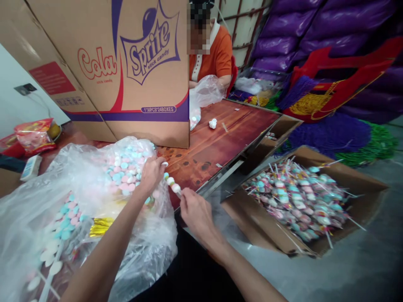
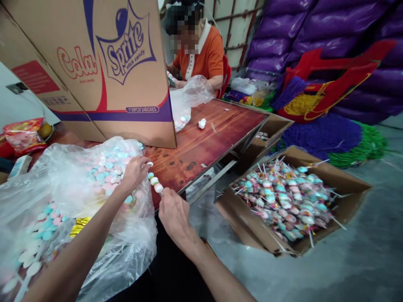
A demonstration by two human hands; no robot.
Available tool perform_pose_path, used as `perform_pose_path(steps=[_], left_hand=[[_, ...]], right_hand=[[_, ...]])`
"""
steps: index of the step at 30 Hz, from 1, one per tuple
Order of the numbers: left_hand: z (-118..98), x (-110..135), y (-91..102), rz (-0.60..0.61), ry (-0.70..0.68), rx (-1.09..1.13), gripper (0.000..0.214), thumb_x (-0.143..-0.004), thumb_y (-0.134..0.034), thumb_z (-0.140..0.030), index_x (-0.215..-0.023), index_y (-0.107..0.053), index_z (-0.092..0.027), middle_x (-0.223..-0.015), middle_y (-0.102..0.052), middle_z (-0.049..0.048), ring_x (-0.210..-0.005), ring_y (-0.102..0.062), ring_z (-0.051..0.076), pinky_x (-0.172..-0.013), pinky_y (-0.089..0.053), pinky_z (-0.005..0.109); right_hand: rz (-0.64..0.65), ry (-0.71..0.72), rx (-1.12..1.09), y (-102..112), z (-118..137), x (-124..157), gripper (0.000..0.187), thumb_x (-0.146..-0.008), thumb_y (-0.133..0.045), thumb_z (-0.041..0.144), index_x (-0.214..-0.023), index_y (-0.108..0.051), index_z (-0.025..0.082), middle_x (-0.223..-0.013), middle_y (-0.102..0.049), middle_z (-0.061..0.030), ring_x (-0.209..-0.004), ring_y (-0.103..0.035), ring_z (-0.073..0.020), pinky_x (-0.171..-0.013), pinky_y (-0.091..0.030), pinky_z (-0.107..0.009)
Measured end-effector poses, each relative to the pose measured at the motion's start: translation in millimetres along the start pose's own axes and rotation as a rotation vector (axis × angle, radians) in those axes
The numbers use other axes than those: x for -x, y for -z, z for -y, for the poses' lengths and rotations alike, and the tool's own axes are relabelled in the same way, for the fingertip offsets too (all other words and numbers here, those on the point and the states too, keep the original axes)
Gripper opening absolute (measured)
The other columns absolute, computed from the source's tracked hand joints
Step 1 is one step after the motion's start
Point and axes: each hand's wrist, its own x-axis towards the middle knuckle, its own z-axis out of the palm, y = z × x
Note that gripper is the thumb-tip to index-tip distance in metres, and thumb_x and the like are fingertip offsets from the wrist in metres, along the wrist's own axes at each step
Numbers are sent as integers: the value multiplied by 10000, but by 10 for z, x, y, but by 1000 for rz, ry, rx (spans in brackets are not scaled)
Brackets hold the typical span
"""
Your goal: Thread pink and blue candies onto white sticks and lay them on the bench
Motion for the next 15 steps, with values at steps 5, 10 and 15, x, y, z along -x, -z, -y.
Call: perform_pose_path(steps=[5, 10, 15], left_hand=[[-149, 98, -62, 84, 19, 142, 241, -910, -524, -238, -1012, -738, -190, -960, -737, 82, -876, -657, 203, -819, -483, 293], [-264, 164, -166, 124, -14, 240, 282, -877, -512, -156, -1025, -751, -177, -999, -755, 86, -930, -673, 205, -871, -486, 290], [-244, 196, -159, 160, -15, 269, 337, -878, -458, -119, -1001, -766, -175, -943, -745, 80, -901, -666, 207, -859, -489, 296]], right_hand=[[-121, -22, -212, 165, -299, 115, 242, -951, -438, 191, -764, -590, 207, -676, -618, 0, -614, -588, -152, -605, -387, -249], [-97, -5, -297, 146, -366, 178, 273, -954, -424, 211, -732, -583, 206, -650, -571, 9, -589, -540, -139, -606, -393, -241], [-90, -29, -284, 110, -340, 146, 272, -938, -424, 204, -723, -592, 198, -664, -584, 0, -589, -534, -137, -607, -380, -247]])
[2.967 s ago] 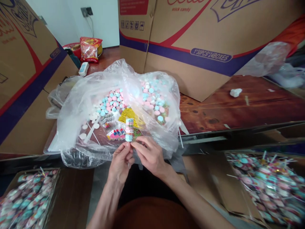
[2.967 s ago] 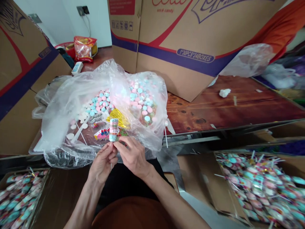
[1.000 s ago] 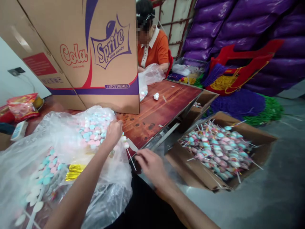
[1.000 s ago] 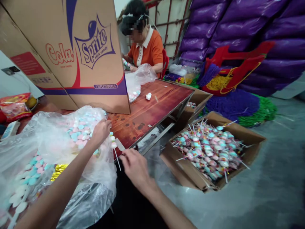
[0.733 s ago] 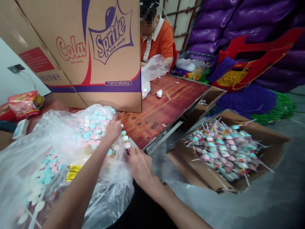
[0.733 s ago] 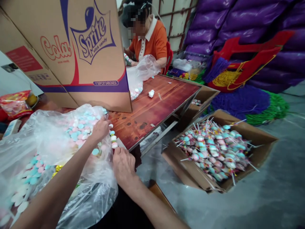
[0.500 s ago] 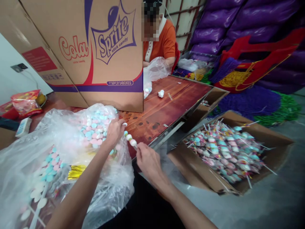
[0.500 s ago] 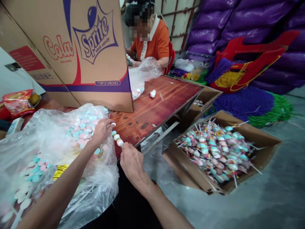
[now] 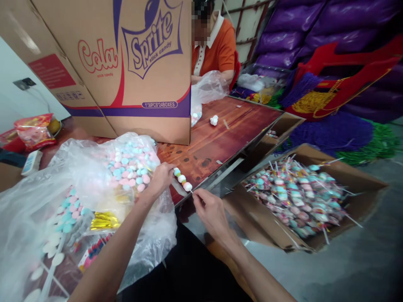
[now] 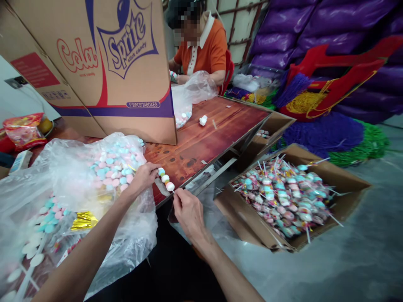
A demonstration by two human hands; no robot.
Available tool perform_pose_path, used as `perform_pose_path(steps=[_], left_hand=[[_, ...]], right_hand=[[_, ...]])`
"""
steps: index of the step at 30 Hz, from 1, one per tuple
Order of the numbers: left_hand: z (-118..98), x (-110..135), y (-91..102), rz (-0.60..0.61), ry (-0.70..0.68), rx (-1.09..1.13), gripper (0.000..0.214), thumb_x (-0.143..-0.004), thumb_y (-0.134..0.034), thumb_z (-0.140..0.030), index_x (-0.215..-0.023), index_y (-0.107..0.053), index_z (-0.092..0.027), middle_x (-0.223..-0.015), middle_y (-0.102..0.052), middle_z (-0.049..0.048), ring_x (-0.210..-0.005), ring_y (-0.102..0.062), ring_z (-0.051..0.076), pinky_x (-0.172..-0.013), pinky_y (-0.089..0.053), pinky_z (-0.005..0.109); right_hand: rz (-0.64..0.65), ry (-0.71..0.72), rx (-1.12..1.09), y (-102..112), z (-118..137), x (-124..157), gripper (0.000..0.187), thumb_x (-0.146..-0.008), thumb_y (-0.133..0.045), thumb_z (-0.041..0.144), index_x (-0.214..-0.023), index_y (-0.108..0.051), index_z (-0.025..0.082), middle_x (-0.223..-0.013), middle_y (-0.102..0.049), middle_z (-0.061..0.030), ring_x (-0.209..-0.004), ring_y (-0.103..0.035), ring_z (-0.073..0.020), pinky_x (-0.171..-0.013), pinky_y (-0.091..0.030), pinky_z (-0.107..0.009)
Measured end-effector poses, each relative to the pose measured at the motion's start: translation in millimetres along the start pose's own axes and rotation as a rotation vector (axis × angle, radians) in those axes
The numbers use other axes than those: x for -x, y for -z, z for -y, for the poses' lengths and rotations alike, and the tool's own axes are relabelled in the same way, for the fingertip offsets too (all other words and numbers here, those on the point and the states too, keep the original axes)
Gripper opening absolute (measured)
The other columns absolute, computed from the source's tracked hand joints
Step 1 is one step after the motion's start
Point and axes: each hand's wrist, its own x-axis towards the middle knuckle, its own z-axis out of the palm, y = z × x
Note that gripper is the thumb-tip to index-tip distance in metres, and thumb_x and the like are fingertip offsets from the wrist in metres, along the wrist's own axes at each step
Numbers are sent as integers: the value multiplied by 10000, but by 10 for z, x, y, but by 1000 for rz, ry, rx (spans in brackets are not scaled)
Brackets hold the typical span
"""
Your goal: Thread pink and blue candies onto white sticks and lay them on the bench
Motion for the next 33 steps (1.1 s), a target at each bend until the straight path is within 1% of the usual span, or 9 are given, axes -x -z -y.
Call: perform_pose_path(steps=[4, 10, 16, 20, 24, 27, 29, 31, 33], left_hand=[[14, 21, 20, 13, 19, 78, 328, -913, -450, -166, -1004, -765, -178, -932, -740, 61, -884, -664, 192, -846, -488, 282], [2, 38, -2, -4, -38, 104, 276, -930, -493, -233, -957, -763, -178, -965, -741, 79, -909, -660, 204, -862, -475, 294], [-87, 71, -67, 23, -25, -33, 301, -966, -438, -225, -957, -737, -187, -972, -702, 73, -934, -634, 196, -858, -458, 285], [-184, 136, -82, 30, 27, -136, 322, -986, -394, -224, -927, -708, -183, -939, -656, 63, -838, -616, 177, -750, -447, 273], [-216, 170, -110, 23, 49, -174, 283, -968, -406, -186, -970, -689, -186, -969, -636, 55, -793, -602, 163, -667, -430, 269], [-228, 182, -138, 53, 30, -183, 237, -950, -440, -167, -973, -676, -172, -978, -631, 57, -807, -607, 163, -669, -444, 266], [-255, 226, -131, 56, -15, -204, 227, -950, -445, -158, -1018, -661, -140, -994, -634, 78, -854, -616, 180, -717, -470, 277], [-300, 337, -81, -30, -52, -233, 251, -973, -428, -172, -1098, -636, -108, -1005, -643, 102, -941, -616, 209, -802, -486, 299], [-340, 533, 16, -210, -63, -246, 298, -998, -389, -184, -1199, -596, -109, -1052, -649, 118, -1022, -599, 234, -856, -492, 323]], right_hand=[[36, -11, 1, 32, 19, -44, 274, -919, -420, 198, -698, -581, 199, -642, -574, 4, -555, -499, -132, -581, -355, -247], [57, -59, 0, 43, 76, -83, 274, -896, -422, 194, -675, -585, 197, -600, -549, 10, -532, -464, -128, -563, -348, -243], [8, -39, 33, -30, 75, -123, 282, -884, -434, 250, -693, -634, 197, -566, -577, 2, -489, -459, -131, -550, -338, -247], [-19, -36, 77, -142, 23, -162, 272, -852, -462, 305, -689, -649, 193, -534, -574, -15, -469, -475, -144, -544, -325, -259], [-14, -65, 114, -252, -9, -197, 257, -822, -484, 322, -722, -679, 187, -551, -609, -42, -495, -533, -171, -564, -344, -270], [-4, -84, 154, -277, -20, -202, 271, -807, -489, 334, -749, -706, 182, -576, -634, -63, -517, -551, -191, -570, -349, -285], [3, -100, 174, -258, -31, -201, 277, -798, -503, 353, -775, -718, 179, -579, -635, -66, -524, -552, -199, -571, -356, -290], [13, -112, 179, -226, -46, -204, 274, -797, -527, 374, -802, -721, 181, -590, -635, -68, -544, -560, -205, -571, -364, -293], [10, -118, 194, -206, -58, -218, 264, -802, -558, 386, -841, -726, 186, -601, -628, -66, -562, -563, -208, -570, -366, -297]])
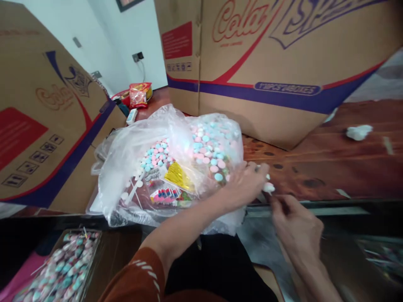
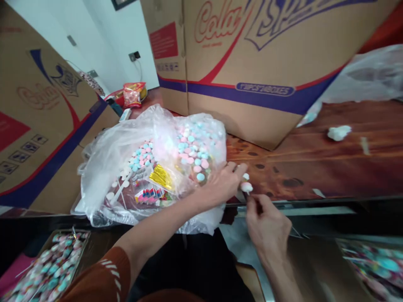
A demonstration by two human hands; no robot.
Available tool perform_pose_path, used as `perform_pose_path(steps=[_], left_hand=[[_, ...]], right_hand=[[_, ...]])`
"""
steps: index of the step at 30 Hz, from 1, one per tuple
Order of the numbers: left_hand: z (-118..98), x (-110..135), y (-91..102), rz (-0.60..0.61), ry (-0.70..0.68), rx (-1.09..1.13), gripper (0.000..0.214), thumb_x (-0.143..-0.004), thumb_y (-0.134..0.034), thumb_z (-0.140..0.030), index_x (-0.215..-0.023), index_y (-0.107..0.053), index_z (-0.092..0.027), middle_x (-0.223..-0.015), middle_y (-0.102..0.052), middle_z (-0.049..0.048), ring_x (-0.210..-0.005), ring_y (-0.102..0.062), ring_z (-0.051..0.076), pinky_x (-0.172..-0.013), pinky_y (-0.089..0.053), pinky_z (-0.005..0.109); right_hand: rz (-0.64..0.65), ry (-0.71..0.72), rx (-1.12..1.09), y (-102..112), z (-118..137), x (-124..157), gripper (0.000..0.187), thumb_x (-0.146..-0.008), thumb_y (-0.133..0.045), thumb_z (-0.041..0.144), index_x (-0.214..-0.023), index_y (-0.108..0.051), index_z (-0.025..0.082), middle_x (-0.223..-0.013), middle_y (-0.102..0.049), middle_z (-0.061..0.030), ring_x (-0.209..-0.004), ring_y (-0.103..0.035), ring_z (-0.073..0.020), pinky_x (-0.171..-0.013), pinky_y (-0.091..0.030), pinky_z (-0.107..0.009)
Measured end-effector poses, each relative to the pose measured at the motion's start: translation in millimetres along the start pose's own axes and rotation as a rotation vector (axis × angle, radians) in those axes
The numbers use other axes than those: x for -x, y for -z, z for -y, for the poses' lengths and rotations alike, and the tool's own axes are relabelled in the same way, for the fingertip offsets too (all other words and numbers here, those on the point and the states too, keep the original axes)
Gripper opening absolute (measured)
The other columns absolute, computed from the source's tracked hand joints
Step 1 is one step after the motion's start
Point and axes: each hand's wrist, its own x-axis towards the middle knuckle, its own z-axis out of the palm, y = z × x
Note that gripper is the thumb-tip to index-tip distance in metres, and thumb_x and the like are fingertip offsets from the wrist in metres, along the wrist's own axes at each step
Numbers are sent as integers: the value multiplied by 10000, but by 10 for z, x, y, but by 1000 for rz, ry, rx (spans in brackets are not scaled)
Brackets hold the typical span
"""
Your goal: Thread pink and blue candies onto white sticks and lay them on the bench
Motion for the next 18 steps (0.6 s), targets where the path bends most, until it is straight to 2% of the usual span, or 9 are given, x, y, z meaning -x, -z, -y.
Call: perform_pose_path(steps=[2, 4, 5, 7, 10, 11, 13, 15, 18], left_hand=[[26, 256, 169, -180, -32, 43, 332, -1001, -373, -160, -1267, -570, -152, -1145, -646, 110, -1058, -589, 230, -888, -496, 331], [135, 606, 318, -357, -56, 182, 320, -995, -383, -135, -1215, -611, -182, -1083, -680, 80, -1017, -613, 193, -917, -498, 310], [226, 815, 374, -465, -3, 268, 277, -994, -413, -160, -1140, -646, -194, -1010, -692, 72, -944, -629, 178, -872, -512, 291], [471, 1293, 449, -636, 221, 385, 180, -973, -500, -206, -1002, -678, -204, -891, -691, 53, -830, -638, 164, -760, -515, 268], [903, 2068, 502, -833, 712, 378, 174, -948, -535, -262, -840, -653, -193, -785, -659, 21, -710, -594, 145, -659, -468, 250], [1034, 2304, 514, -845, 861, 365, 190, -943, -536, -279, -811, -638, -187, -730, -635, 5, -657, -563, 134, -616, -439, 243], [1239, 2669, 529, -738, 1014, 331, 219, -928, -544, -299, -760, -623, -183, -616, -549, -26, -582, -493, 122, -568, -385, 240], [1361, 2845, 528, -666, 1026, 325, 217, -921, -562, -344, -808, -656, -185, -656, -569, -23, -591, -492, 120, -597, -399, 243], [1420, 2776, 492, -549, 941, 260, 201, -866, -649, -338, -1009, -706, -208, -837, -631, 18, -721, -562, 150, -728, -458, 274]], right_hand=[[-29, 1, 53, -14, -1, -22, 236, -800, -597, 367, -864, -736, 187, -578, -589, -51, -542, -527, -197, -559, -349, -301], [-74, 26, 131, -61, 9, -43, 197, -801, -621, 327, -864, -745, 189, -583, -567, -41, -516, -465, -175, -532, -303, -298], [-94, 58, 167, -91, 14, -49, 185, -805, -627, 320, -859, -750, 192, -617, -580, -47, -514, -441, -166, -515, -273, -294], [-137, 157, 213, -145, 20, -45, 196, -825, -638, 350, -865, -759, 201, -741, -626, -79, -547, -443, -169, -492, -231, -289], [-276, 299, 212, -162, 47, 26, 300, -846, -644, 451, -913, -770, 187, -856, -633, -134, -655, -515, -218, -487, -268, -309], [-331, 327, 189, -147, 77, 72, 319, -850, -646, 457, -931, -770, 174, -847, -630, -144, -669, -527, -228, -495, -301, -323], [-392, 383, 115, -96, 195, 206, 302, -856, -665, 420, -947, -768, 151, -820, -637, -147, -648, -534, -217, -525, -376, -340], [-357, 474, 18, -44, 394, 394, 233, -875, -673, 347, -952, -764, 147, -846, -662, -141, -625, -548, -188, -563, -443, -326], [-213, 663, -137, -24, 765, 736, 153, -930, -622, 230, -980, -742, 149, -957, -676, -127, -725, -628, -174, -623, -500, -289]])
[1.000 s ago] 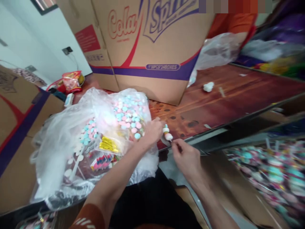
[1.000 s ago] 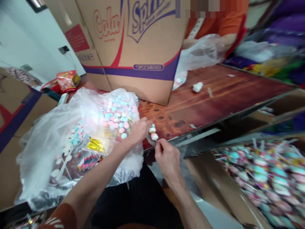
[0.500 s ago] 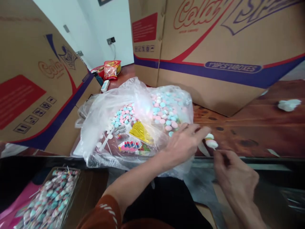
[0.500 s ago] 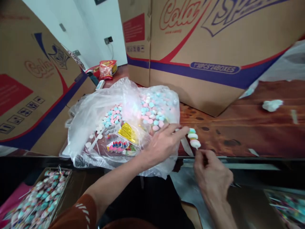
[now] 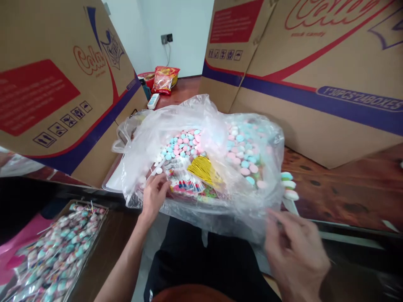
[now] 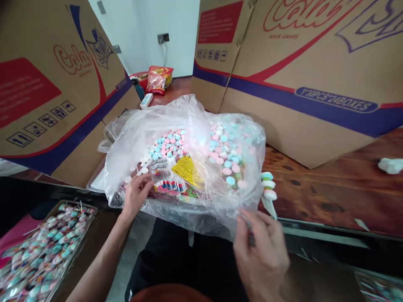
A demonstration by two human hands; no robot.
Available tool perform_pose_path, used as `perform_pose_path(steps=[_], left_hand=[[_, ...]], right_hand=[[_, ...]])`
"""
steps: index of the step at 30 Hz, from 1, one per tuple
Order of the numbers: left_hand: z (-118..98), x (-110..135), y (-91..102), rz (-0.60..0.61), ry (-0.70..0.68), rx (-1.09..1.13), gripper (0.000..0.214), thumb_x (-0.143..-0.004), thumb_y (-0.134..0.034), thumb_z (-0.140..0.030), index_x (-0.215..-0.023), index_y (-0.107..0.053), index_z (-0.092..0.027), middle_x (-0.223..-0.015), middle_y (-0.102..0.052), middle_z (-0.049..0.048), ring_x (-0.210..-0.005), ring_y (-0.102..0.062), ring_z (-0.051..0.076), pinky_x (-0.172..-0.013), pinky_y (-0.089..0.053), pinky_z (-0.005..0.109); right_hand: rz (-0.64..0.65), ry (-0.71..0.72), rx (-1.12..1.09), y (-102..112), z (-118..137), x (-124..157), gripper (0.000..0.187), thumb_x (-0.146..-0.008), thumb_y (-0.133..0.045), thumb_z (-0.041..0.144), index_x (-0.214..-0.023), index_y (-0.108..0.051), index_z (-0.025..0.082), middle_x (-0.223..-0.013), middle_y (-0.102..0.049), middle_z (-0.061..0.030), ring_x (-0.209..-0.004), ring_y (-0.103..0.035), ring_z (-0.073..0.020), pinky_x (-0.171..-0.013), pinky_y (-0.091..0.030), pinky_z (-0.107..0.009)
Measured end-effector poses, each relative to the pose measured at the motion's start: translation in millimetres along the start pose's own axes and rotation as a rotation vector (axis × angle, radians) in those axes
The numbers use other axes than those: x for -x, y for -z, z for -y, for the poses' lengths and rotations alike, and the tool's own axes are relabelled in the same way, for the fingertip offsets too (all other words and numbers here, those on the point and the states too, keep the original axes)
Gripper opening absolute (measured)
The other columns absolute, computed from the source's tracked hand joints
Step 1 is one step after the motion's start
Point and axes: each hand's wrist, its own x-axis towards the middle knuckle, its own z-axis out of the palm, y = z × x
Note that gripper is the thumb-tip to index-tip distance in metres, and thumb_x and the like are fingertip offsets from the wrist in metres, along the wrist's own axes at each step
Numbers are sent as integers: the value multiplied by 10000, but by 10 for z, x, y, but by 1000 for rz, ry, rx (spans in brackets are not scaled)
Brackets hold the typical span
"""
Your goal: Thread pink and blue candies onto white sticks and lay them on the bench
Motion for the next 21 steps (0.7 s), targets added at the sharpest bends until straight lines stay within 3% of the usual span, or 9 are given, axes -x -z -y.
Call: perform_pose_path(steps=[3, 6, 10, 13, 16, 19, 21], left_hand=[[-131, -102, -169, 28, -18, -157, 258, -795, -729, -287, -1042, -703, -216, -908, -643, 41, -854, -590, 195, -808, -457, 308], [-178, -193, -274, 40, 73, -215, 59, -818, -692, -256, -858, -701, -213, -814, -655, 22, -828, -594, 193, -748, -435, 287], [-148, -203, -248, 3, 156, 5, 104, -853, -632, -253, -799, -708, -206, -758, -683, 10, -733, -604, 160, -683, -423, 257], [-266, -62, -167, -79, 193, 282, 151, -850, -640, -321, -858, -716, -191, -700, -661, -3, -614, -558, 132, -594, -415, 238], [-524, 207, -124, -61, 126, 426, 148, -829, -679, -330, -825, -713, -186, -720, -661, 3, -620, -555, 126, -598, -438, 233], [-753, 513, -165, -15, 91, 562, 127, -822, -709, -316, -820, -718, -189, -802, -682, 26, -741, -615, 148, -698, -482, 244], [-835, 674, -221, -75, 211, 691, 161, -819, -729, -343, -861, -712, -188, -758, -660, 10, -699, -594, 130, -677, -477, 232]], right_hand=[[95, 130, -193, -73, 419, 89, 149, -919, -620, 114, -1022, -721, 154, -945, -657, -98, -793, -658, -164, -702, -535, -271], [186, 176, -335, -164, 645, 205, 218, -908, -595, 47, -1056, -710, 157, -961, -650, -100, -842, -670, -169, -755, -548, -271], [261, 111, -489, -273, 752, 292, 226, -914, -561, 49, -1024, -716, 171, -917, -657, -88, -826, -667, -170, -741, -552, -268], [394, -100, -628, -387, 821, 265, 166, -936, -569, 159, -1010, -716, 184, -898, -683, -79, -781, -668, -173, -705, -556, -274], [550, -486, -791, -550, 918, 185, 236, -907, -639, 321, -1078, -704, 172, -932, -719, -89, -710, -656, -175, -637, -550, -281], [556, -709, -974, -695, 992, 120, 240, -867, -668, 364, -987, -731, 166, -892, -730, -75, -753, -657, -192, -693, -539, -300], [503, -753, -1041, -736, 997, 105, 199, -862, -662, 355, -878, -733, 170, -802, -705, -46, -744, -635, -185, -706, -516, -296]])
